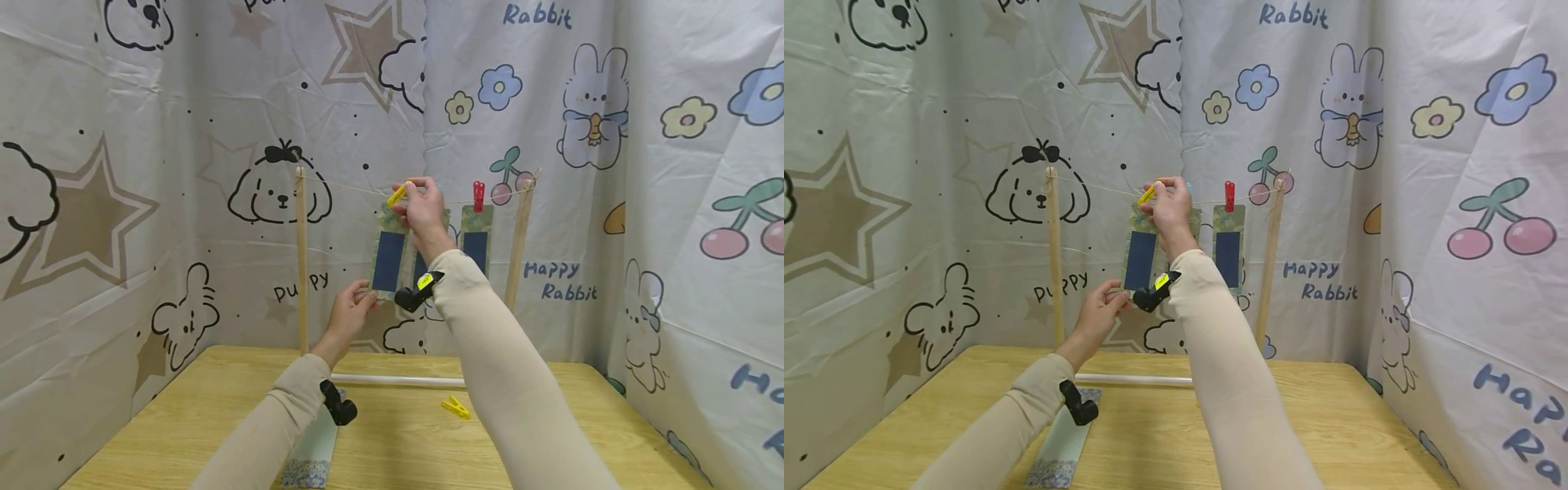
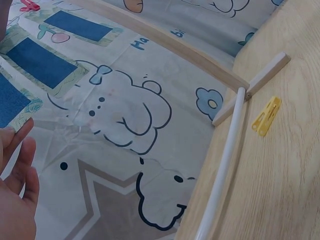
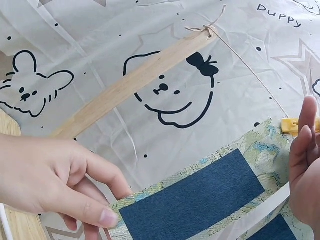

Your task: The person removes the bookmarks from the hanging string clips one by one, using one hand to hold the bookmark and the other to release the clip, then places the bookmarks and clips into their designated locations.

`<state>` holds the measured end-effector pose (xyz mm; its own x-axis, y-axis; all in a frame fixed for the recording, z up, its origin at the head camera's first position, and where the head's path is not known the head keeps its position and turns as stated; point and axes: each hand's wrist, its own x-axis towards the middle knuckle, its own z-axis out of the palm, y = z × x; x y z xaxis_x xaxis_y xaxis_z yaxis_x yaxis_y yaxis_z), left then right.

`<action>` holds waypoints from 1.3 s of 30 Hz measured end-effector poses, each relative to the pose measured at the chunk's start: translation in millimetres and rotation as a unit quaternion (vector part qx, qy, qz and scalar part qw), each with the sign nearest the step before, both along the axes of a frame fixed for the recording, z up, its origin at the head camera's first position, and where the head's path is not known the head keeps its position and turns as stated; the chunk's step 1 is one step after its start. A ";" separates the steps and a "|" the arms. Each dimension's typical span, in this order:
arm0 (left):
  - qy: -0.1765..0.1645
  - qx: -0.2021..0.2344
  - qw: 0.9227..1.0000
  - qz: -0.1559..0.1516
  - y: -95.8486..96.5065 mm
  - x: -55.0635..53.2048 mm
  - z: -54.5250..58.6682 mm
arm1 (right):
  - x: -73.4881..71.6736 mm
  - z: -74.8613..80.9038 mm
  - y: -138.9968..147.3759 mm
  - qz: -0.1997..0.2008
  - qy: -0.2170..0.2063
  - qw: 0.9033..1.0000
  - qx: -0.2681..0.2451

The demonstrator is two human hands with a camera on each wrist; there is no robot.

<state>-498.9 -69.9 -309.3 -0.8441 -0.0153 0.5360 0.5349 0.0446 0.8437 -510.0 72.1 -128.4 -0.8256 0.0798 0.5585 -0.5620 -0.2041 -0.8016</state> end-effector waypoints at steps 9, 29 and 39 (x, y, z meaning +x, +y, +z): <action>0.004 -0.002 1.000 -0.005 -0.8 -0.2 2.3 | -0.7 -1.2 -1.7 0.003 0.008 0.999 -0.035; -0.004 -0.008 1.000 0.000 -2.8 1.8 1.7 | 1.5 5.8 -0.1 0.011 0.031 0.998 -0.051; -0.005 -0.006 1.000 0.002 -4.6 2.1 2.0 | 4.1 4.5 3.0 0.036 0.026 0.998 -0.052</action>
<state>-496.7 -74.5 -307.4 -0.8493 -0.0127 0.5278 0.5264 0.0566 0.8483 -505.9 75.2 -124.0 -0.8010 0.0819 0.5931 -0.5838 -0.3260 -0.7435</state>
